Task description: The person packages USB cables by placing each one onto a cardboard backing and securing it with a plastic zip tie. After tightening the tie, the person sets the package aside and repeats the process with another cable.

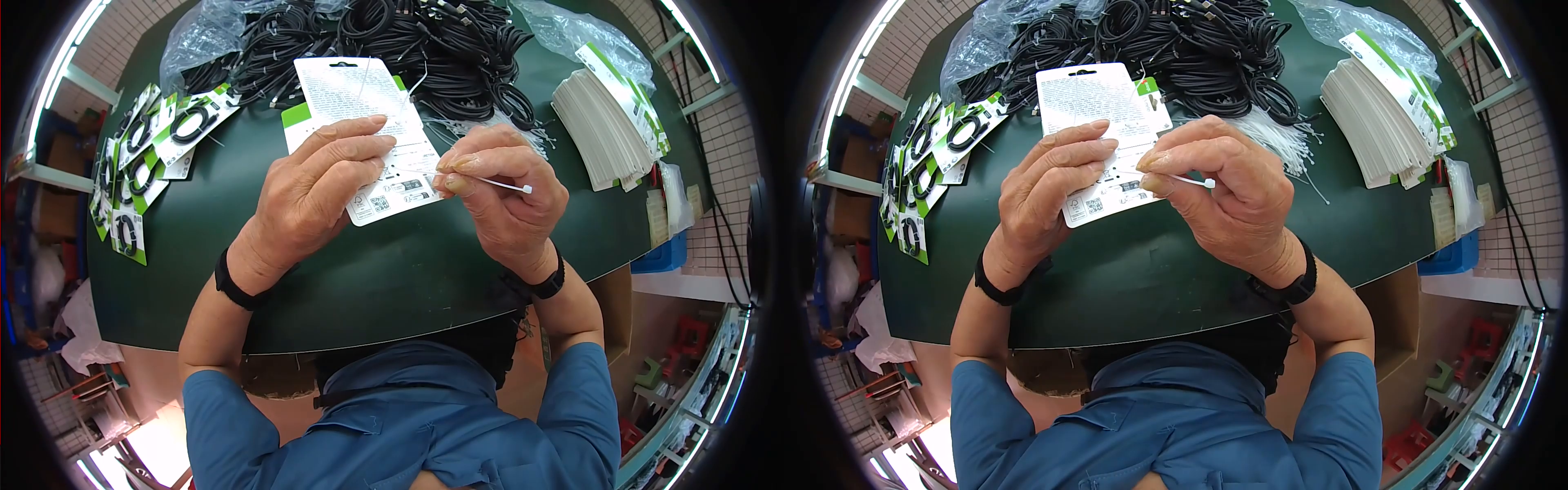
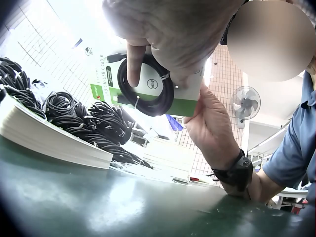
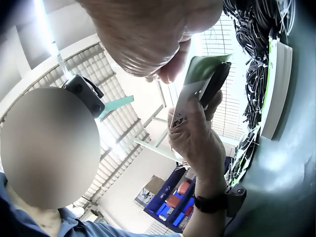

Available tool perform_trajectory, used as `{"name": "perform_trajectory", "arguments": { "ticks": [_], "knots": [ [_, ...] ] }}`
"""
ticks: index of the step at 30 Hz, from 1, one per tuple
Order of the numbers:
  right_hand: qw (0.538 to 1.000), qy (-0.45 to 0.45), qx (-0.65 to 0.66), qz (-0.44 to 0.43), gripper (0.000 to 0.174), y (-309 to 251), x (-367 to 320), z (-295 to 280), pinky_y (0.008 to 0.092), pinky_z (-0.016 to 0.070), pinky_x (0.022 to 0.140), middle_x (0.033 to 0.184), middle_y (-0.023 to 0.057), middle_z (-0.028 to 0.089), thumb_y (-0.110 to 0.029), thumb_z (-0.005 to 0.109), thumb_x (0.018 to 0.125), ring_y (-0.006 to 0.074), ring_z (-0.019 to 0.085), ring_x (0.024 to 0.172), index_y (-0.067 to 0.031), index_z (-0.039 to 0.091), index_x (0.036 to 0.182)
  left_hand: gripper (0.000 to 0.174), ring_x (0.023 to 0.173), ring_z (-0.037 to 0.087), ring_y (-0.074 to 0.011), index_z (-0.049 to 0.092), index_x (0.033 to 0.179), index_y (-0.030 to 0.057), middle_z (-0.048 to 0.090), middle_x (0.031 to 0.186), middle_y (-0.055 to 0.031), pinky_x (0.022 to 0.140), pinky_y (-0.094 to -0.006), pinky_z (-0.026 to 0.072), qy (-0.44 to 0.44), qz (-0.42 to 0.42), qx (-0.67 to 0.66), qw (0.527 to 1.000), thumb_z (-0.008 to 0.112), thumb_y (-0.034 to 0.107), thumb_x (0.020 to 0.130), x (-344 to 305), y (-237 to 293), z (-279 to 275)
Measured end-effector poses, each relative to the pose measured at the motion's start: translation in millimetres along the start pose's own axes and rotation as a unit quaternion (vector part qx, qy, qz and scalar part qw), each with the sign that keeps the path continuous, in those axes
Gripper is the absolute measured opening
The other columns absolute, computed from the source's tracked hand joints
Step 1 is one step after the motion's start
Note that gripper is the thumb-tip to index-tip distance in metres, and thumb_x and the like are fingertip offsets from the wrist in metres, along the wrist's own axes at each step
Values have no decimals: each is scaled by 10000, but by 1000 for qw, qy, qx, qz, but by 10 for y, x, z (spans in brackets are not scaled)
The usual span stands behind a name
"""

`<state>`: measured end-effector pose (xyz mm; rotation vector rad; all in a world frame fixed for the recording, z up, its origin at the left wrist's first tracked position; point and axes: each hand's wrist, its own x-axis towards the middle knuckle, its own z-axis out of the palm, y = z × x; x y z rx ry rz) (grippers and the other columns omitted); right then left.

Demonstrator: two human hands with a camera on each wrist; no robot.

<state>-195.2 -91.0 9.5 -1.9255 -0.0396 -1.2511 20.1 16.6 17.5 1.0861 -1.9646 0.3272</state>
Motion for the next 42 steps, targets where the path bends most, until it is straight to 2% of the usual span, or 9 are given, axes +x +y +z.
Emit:
{"name": "perform_trajectory", "arguments": {
  "ticks": [9, 15, 23, 29, 33, 36, 38, 40, 42],
  "knots": [
    [994, -78, -65, -26, 224, 16, 119, 14, 289, 569, 702, 939, 108, 729, 60, 833, 797, 177, 700, 845, -46, 731, 965, 191, 1058, 742, -323, 649, 897, 10, 749, 1035, -123, 750, -370, 638, 7, 5, 12, 1000, 761, -9, 744, 20, 54, -23],
    [987, -129, -4, 99, 216, -46, 179, -125, 265, 536, 691, 887, 83, 727, 22, 874, 750, 151, 679, 819, -72, 783, 922, 291, 980, 755, -337, 661, 952, 18, 770, 1011, -152, 819, -410, 618, -40, 13, 49, 998, 841, 86, 733, 66, 288, -149],
    [956, -166, 153, 187, 211, -149, 269, -200, 243, 505, 652, 847, 56, 710, 40, 864, 738, 130, 635, 762, -58, 798, 912, 244, 886, 756, -290, 692, 963, 27, 772, 970, -126, 746, -331, 592, -28, 40, 39, 998, 811, 57, 753, 223, 543, -213],
    [942, -149, 233, 191, 221, -43, 198, -175, 240, 491, 643, 867, 60, 704, 73, 811, 779, 118, 629, 774, -36, 778, 968, 131, 819, 749, -247, 719, 1054, 2, 769, 956, -128, 749, -313, 588, -23, -153, -161, 975, 708, 70, 942, 155, 580, -130],
    [893, 43, 273, 355, 248, -95, 197, -174, 254, 485, 626, 882, 65, 685, 67, 787, 814, 118, 606, 763, -33, 749, 1038, 166, 809, 741, -195, 718, 1109, -14, 771, 981, -122, 740, -298, 598, 41, -341, -301, 890, 629, 100, 1028, 167, 522, -121],
    [974, 117, 84, 177, 277, 24, 126, -142, 275, 471, 602, 880, 75, 652, 39, 800, 825, 145, 577, 718, -41, 728, 1081, 209, 842, 729, -151, 705, 1149, -28, 771, 1013, -112, 759, -286, 603, 99, -413, -390, 817, 589, 124, 1064, 125, 336, -51],
    [994, 70, -3, 87, 272, 18, 162, -85, 282, 467, 595, 873, 65, 645, 30, 805, 822, 156, 568, 708, -55, 736, 1071, 242, 875, 712, -109, 686, 1185, -41, 767, 1045, -96, 778, -276, 606, 132, -434, -471, 757, 563, 138, 1078, 67, 203, 25],
    [979, -16, -176, -98, 261, 9, 195, -6, 296, 460, 580, 859, 45, 629, 11, 816, 816, 176, 548, 689, -82, 752, 1052, 250, 883, 711, -110, 677, 1199, -43, 764, 1052, -98, 784, -275, 604, 138, -436, -479, 750, 559, 141, 1079, 27, 157, 77],
    [968, -48, -217, -121, 288, 46, 174, 44, 298, 459, 580, 863, 34, 630, 10, 821, 787, 182, 550, 695, -98, 759, 1047, 267, 898, 710, -111, 660, 1229, -46, 759, 1065, -102, 796, -273, 602, 145, -438, -496, 735, 550, 148, 1081, -14, 142, 123]
  ]
}}
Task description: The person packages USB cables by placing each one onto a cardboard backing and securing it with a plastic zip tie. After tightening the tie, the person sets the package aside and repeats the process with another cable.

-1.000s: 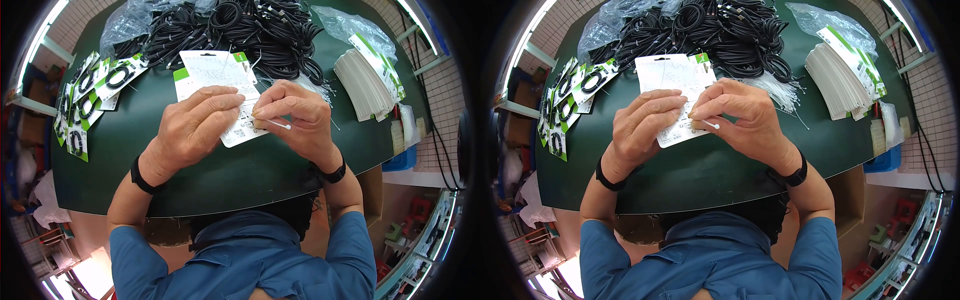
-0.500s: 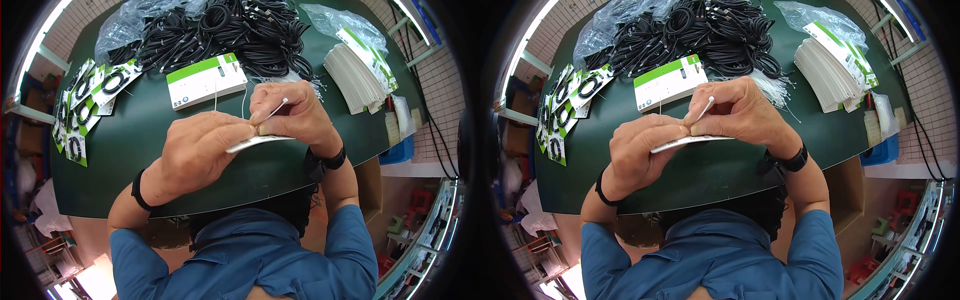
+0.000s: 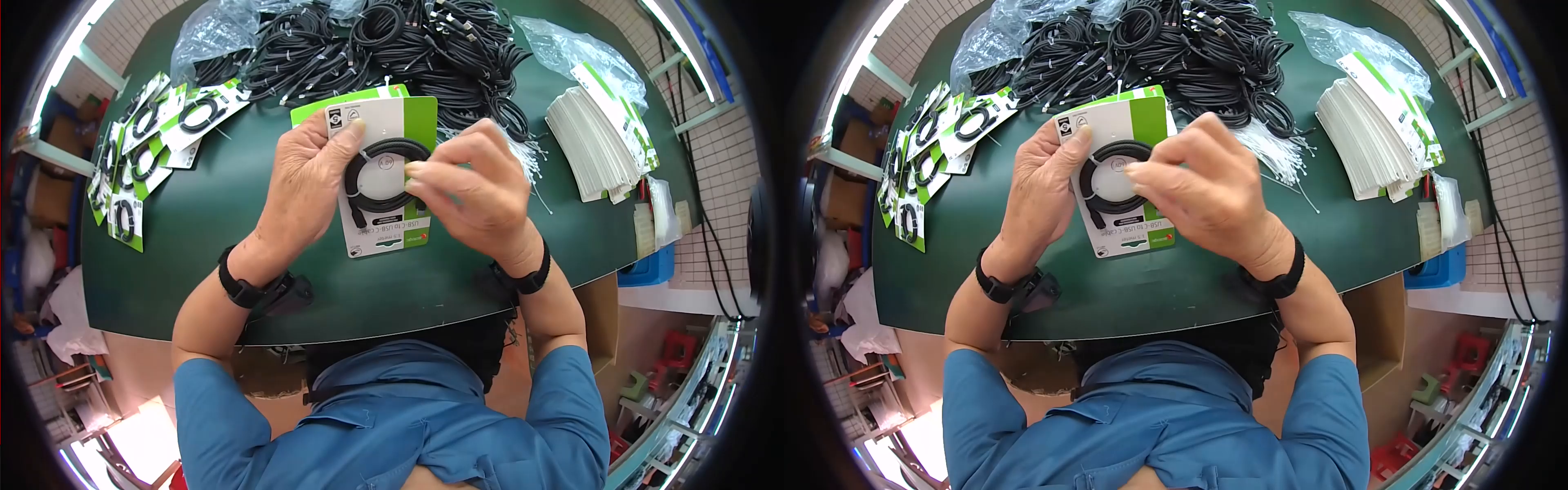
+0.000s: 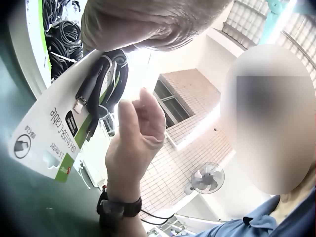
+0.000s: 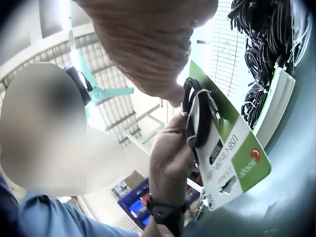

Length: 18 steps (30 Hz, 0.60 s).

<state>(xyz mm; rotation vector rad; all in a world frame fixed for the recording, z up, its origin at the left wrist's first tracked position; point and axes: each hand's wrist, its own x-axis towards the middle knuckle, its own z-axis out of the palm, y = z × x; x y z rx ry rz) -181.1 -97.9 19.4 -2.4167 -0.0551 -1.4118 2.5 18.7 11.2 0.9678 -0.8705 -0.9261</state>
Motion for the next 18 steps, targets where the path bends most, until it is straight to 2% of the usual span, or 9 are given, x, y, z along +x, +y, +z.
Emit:
{"name": "perform_trajectory", "arguments": {
  "ticks": [2, 3, 6, 10, 15, 17, 18],
  "knots": [
    [993, -59, -82, -59, 343, 10, -31, 55, 302, 456, 578, 870, 12, 632, 9, 832, 728, 193, 552, 707, -128, 773, 1036, 268, 897, 707, -110, 656, 1232, -46, 757, 1068, -101, 796, -270, 599, 1, -9, -7, 1000, 547, 147, 1081, -15, -28, 12],
    [993, -65, -80, -59, 343, 7, -34, 75, 302, 456, 578, 870, 12, 632, 9, 832, 728, 193, 552, 707, -128, 773, 1036, 268, 896, 705, -108, 652, 1234, -46, 755, 1070, -101, 795, -267, 597, -1, -16, -12, 1000, 544, 146, 1082, -24, -39, 26],
    [986, -76, -129, -67, 418, -17, -47, 109, 304, 456, 576, 874, -25, 637, 1, 828, 638, 185, 549, 727, -163, 783, 1020, 266, 894, 699, -103, 649, 1232, -44, 751, 1073, -99, 792, -262, 592, -2, -27, -20, 999, 538, 146, 1082, -46, -96, 41],
    [982, -90, -140, -90, 435, -18, -52, 114, 303, 453, 578, 873, -17, 636, -9, 815, 597, 189, 551, 737, -145, 774, 1008, 261, 888, 690, -95, 652, 1217, -39, 747, 1068, -93, 785, -258, 586, -12, -40, -20, 999, 526, 147, 1083, -56, -144, 50],
    [983, -78, -139, -87, 388, -24, -32, 154, 304, 457, 596, 878, -11, 638, 7, 830, 630, 196, 554, 750, -125, 764, 989, 263, 877, 677, -81, 653, 1216, -37, 743, 1049, -77, 787, -257, 581, -21, -54, -13, 998, 548, 157, 1072, -84, -122, 40],
    [989, -39, -115, -79, 345, 0, -30, 160, 305, 459, 608, 881, -2, 640, 21, 841, 660, 201, 554, 753, -112, 751, 966, 267, 876, 674, -78, 652, 1220, -37, 742, 1044, -71, 791, -256, 580, -23, -52, -4, 998, 562, 162, 1067, -88, -65, 36],
    [992, -18, -104, -74, 326, 9, -22, 161, 306, 460, 614, 882, 3, 640, 29, 847, 676, 204, 554, 754, -106, 744, 954, 269, 885, 672, -76, 651, 1227, -38, 740, 1050, -68, 796, -254, 578, -37, -25, 46, 998, 588, 159, 1055, -105, -8, 50]
  ]
}}
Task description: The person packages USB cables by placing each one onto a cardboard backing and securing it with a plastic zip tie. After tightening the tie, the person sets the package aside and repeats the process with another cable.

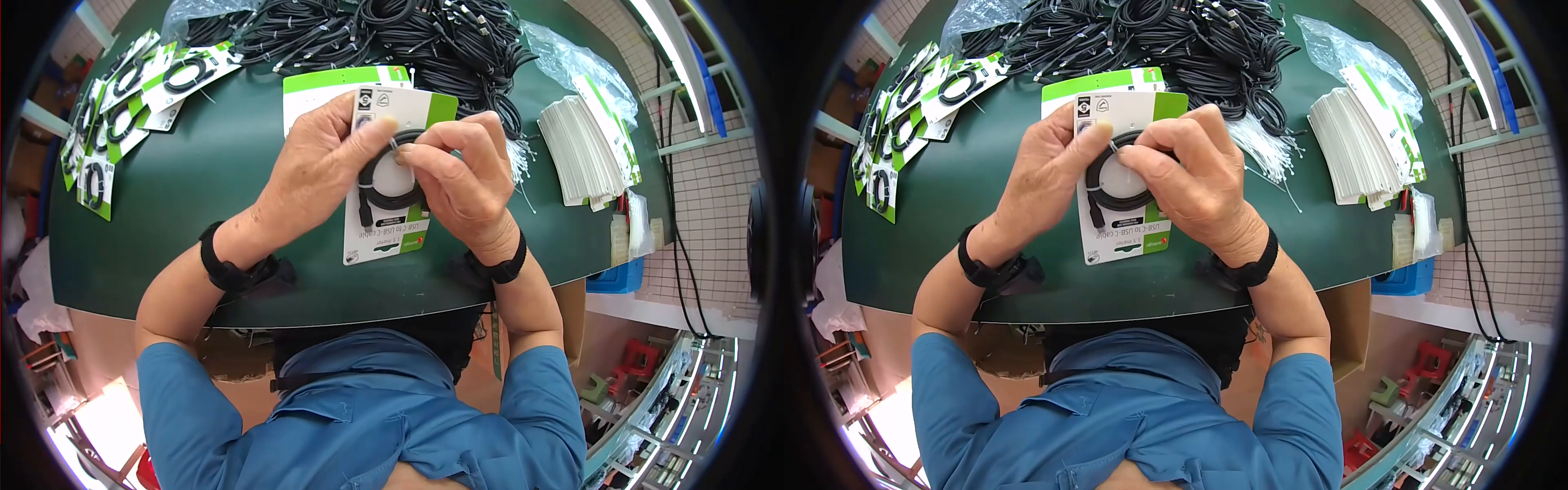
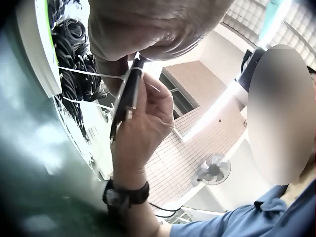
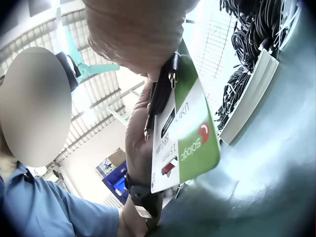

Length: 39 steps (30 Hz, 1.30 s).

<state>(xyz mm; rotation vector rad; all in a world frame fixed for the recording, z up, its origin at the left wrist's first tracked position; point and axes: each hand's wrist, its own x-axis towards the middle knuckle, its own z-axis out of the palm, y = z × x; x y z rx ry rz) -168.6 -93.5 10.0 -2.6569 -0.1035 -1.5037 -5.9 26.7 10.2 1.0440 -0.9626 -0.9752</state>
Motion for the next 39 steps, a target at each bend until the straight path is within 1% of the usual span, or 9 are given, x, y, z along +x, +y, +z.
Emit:
{"name": "perform_trajectory", "arguments": {
  "ticks": [2, 7, 10, 15, 17, 20, 21, 24, 39],
  "knots": [
    [1000, 8, 1, 8, 309, -7, 9, -12, 309, 462, 619, 882, 7, 642, 32, 850, 689, 205, 554, 754, -102, 738, 945, 285, 902, 668, -73, 647, 1240, -39, 737, 1061, -63, 808, -250, 575, -24, 51, 105, 993, 640, 154, 1030, -37, 84, 20],
    [1000, 18, 0, 25, 270, -12, 11, -64, 323, 465, 633, 884, 20, 648, 34, 857, 722, 209, 558, 758, -90, 720, 918, 318, 952, 668, -79, 638, 1264, -38, 732, 1094, -58, 845, -252, 572, -67, 27, 106, 992, 697, 111, 990, -61, 109, -20],
    [999, 23, -2, 26, 261, -25, 1, -66, 325, 472, 644, 895, 25, 660, 27, 858, 728, 213, 569, 767, -87, 717, 916, 313, 992, 672, -91, 630, 1268, -45, 729, 1126, -72, 877, -263, 573, -39, 28, 50, 998, 692, 62, 981, -63, 48, 25],
    [1000, 16, 0, 26, 238, -54, -19, -78, 331, 507, 702, 939, 31, 707, 2, 859, 744, 224, 607, 811, -90, 718, 911, 304, 1000, 680, -106, 624, 1271, -52, 731, 1134, -90, 896, -277, 576, -28, 35, 46, 998, 672, 45, 987, -42, 5, 20],
    [999, 15, 2, 28, 230, -64, -18, -89, 336, 517, 720, 953, 31, 720, -6, 859, 749, 227, 619, 826, -93, 718, 908, 298, 1003, 687, -115, 625, 1268, -55, 732, 1143, -104, 898, -284, 578, -5, 32, -15, 999, 669, 43, 990, -23, 7, 24],
    [999, 34, 12, -12, 230, -62, 2, -90, 365, 498, 718, 951, 17, 732, -62, 804, 677, 207, 638, 795, -84, 719, 889, 296, 1005, 693, -124, 626, 1267, -54, 734, 1152, -114, 900, -289, 579, 10, 23, -52, 998, 671, 41, 990, -6, 18, 5],
    [999, 40, 12, -10, 230, -67, -1, -99, 365, 498, 718, 951, 17, 732, -62, 804, 677, 207, 638, 795, -84, 719, 889, 297, 1006, 696, -128, 627, 1267, -53, 734, 1156, -116, 901, -290, 579, 16, 20, -65, 998, 674, 40, 989, -3, 22, -6],
    [999, 7, 50, 10, 234, -117, -37, -140, 396, 538, 795, 998, 24, 754, -45, 857, 779, 207, 677, 868, -121, 691, 925, 301, 1009, 700, -135, 628, 1268, -53, 735, 1162, -121, 904, -294, 579, 25, 18, -75, 997, 678, 39, 986, 4, 16, -20],
    [987, 2, 162, 22, 241, -119, -34, -146, 343, 538, 714, 986, 34, 754, -26, 846, 795, 203, 701, 807, -111, 666, 931, 316, 1034, 702, -145, 625, 1281, -53, 732, 1177, -122, 920, -312, 586, 24, 16, -78, 997, 680, 24, 979, -5, 26, -26]
  ]
}}
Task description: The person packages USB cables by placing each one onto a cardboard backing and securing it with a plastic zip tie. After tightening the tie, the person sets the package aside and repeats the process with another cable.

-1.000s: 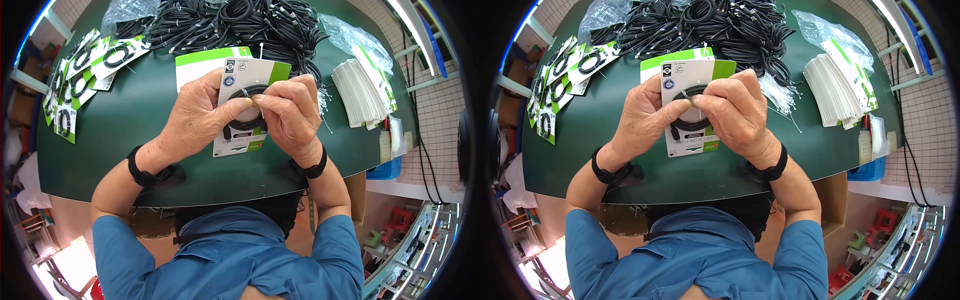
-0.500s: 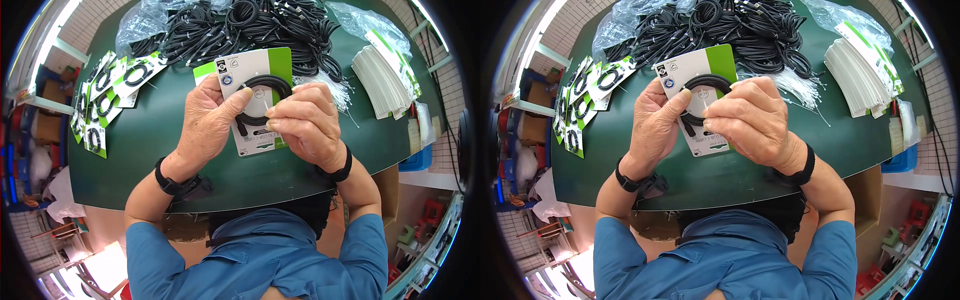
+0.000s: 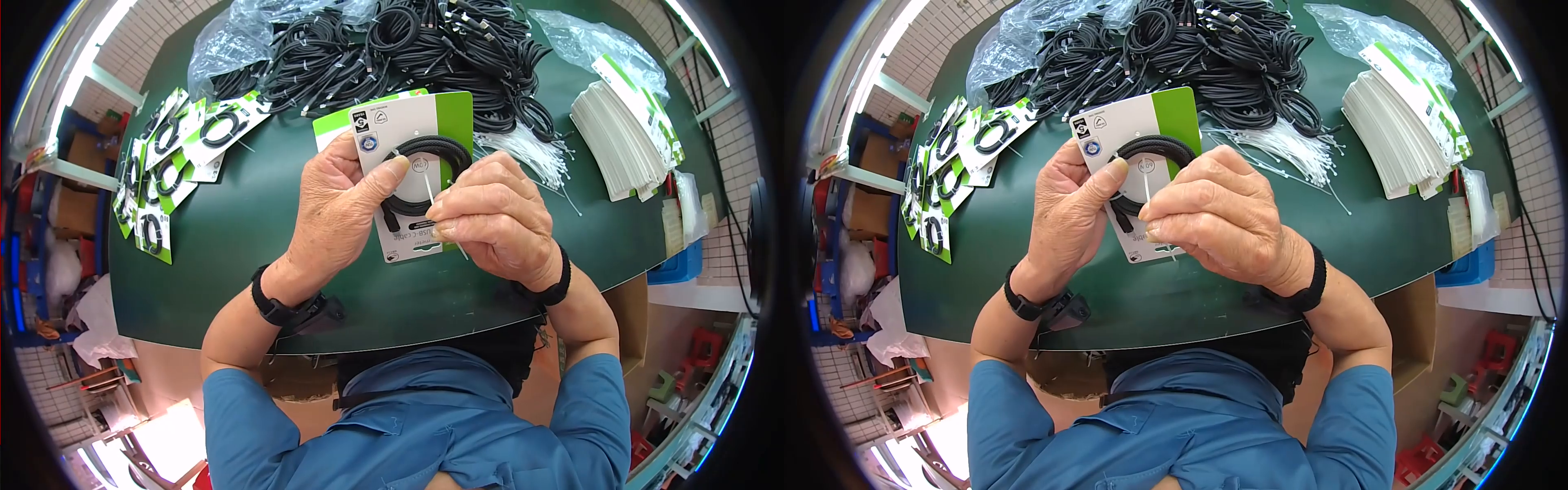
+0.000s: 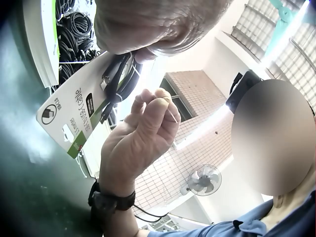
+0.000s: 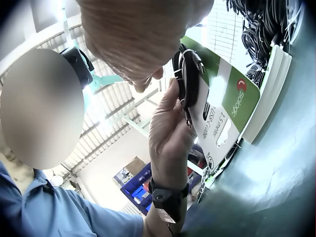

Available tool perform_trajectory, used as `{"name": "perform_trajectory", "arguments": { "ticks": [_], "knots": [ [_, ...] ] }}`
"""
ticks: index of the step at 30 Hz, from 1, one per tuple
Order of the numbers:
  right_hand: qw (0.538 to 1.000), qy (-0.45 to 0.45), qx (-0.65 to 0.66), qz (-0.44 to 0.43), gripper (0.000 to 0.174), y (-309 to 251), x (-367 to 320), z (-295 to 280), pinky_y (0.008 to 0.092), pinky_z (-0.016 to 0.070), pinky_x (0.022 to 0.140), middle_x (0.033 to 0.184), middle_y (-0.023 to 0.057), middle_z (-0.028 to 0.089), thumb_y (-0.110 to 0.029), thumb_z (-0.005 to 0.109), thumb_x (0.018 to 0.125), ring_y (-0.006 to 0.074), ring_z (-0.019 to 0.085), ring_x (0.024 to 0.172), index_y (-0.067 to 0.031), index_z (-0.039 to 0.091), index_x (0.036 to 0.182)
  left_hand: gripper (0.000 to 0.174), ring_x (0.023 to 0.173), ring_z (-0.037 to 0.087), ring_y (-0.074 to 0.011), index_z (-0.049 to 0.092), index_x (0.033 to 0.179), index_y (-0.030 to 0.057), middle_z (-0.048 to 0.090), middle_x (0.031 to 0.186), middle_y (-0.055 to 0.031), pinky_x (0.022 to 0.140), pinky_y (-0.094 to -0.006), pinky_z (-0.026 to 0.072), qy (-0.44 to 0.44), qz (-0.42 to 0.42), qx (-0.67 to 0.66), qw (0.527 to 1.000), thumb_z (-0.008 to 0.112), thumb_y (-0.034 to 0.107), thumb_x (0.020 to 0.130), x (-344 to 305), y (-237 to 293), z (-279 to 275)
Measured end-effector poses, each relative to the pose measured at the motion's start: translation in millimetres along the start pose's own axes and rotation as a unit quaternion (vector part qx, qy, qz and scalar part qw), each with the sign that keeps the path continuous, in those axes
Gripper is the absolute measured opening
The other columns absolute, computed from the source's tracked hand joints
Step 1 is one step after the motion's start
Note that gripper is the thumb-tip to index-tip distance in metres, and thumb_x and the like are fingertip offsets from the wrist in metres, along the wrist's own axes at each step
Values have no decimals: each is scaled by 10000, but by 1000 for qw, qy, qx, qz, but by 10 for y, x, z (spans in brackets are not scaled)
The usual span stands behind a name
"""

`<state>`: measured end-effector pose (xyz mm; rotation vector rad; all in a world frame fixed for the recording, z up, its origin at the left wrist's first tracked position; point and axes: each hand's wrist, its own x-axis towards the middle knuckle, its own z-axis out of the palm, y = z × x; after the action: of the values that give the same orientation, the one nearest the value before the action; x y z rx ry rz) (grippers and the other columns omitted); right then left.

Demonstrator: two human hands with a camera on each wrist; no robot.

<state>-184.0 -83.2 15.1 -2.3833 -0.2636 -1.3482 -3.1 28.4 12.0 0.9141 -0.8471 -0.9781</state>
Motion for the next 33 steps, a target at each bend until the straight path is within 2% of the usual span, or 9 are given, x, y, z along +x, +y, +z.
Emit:
{"name": "perform_trajectory", "arguments": {
  "ticks": [14, 18, 22, 25, 29, 33],
  "knots": [
    [999, -10, 39, -4, 240, 2, 19, 42, 336, 537, 684, 942, 52, 755, -1, 837, 792, 212, 710, 787, -96, 657, 920, 281, 1011, 695, -125, 640, 1265, -41, 737, 1158, -106, 899, -285, 577, -1, -11, 14, 1000, 655, 26, 992, -15, -20, 5],
    [998, 6, 51, 27, 235, -12, -4, 47, 332, 535, 670, 934, 72, 755, 50, 812, 804, 222, 721, 794, -83, 655, 919, 286, 1013, 694, -124, 635, 1271, -45, 735, 1166, -108, 900, -286, 577, -7, -18, 24, 1000, 651, 28, 995, -30, -54, 1],
    [990, 36, 98, 98, 224, -25, -47, 21, 328, 541, 679, 926, 96, 753, 88, 783, 824, 223, 731, 812, -62, 642, 912, 299, 1017, 693, -128, 621, 1285, -50, 730, 1178, -111, 903, -292, 580, -14, -16, 35, 999, 646, 30, 998, -58, -88, 75],
    [987, 112, 44, 103, 205, 51, -4, 54, 300, 545, 640, 906, 88, 745, 46, 833, 798, 209, 684, 735, -47, 678, 894, 306, 1018, 693, -129, 611, 1292, -52, 727, 1178, -111, 905, -295, 581, -26, -24, 42, 998, 642, 30, 999, -79, -96, 111],
    [990, 63, -24, 127, 185, 113, -12, -40, 322, 551, 692, 951, 130, 755, 91, 785, 832, 219, 713, 814, -7, 704, 967, 307, 1017, 693, -129, 600, 1295, -50, 725, 1161, -109, 905, -295, 583, -44, -48, 48, 997, 637, 25, 999, -95, -133, 109],
    [990, 70, -66, 100, 253, 240, -12, -13, 316, 543, 637, 936, 116, 734, 85, 799, 801, 224, 665, 749, -4, 732, 1029, 301, 1011, 694, -127, 598, 1289, -47, 725, 1138, -107, 898, -291, 585, -41, -55, 42, 997, 630, 19, 997, -91, -167, 102]
  ]
}}
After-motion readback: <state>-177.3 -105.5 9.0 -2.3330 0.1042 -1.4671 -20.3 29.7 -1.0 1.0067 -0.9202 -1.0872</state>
